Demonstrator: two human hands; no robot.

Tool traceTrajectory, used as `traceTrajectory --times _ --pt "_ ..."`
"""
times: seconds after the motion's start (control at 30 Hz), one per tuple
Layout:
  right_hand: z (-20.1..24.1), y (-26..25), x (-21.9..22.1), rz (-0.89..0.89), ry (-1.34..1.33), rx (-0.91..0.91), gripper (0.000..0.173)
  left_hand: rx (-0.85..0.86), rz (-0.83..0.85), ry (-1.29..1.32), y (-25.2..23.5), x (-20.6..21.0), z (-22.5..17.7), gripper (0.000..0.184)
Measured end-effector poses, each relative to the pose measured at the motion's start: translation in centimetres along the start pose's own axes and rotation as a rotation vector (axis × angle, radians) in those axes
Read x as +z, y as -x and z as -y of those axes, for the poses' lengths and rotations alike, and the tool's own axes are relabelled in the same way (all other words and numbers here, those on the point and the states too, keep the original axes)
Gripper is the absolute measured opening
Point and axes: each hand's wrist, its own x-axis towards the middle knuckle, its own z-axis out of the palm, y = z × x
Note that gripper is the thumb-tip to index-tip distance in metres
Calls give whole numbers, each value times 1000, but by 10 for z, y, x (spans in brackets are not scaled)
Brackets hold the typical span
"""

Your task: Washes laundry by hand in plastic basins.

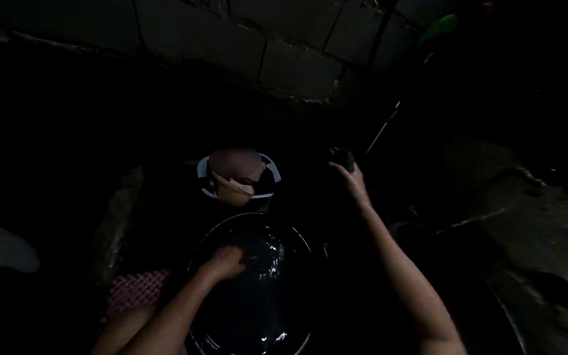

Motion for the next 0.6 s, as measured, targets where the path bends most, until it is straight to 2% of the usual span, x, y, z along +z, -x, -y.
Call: traceTrajectory --times 0.1,0.17,0.27,0.33,0.43,0.53,0.6 --pt "3 -32 52 -44 -81 26 55 41 -13 10 -5 -2 8 54" --pt "-4 -49 67 10 -37 23 67 45 -1 14 -8 -2 11 54" --pt "-42 -63 59 83 260 -74 94 24 21 -2 -7 -4 9 55" --pt "-62 -45 34 98 546 -170 104 23 29 -15 -8 -2 9 55" --pt "-64 5 -34 211 956 -202 96 32 29 -6 -10 2 15 54" --pt "-62 52 -121 301 1254 -54 92 8 59 -34 -9 7 20 55" --pt "-75 66 -172 324 1446 35 84 -3 84 -69 -12 12 17 56"
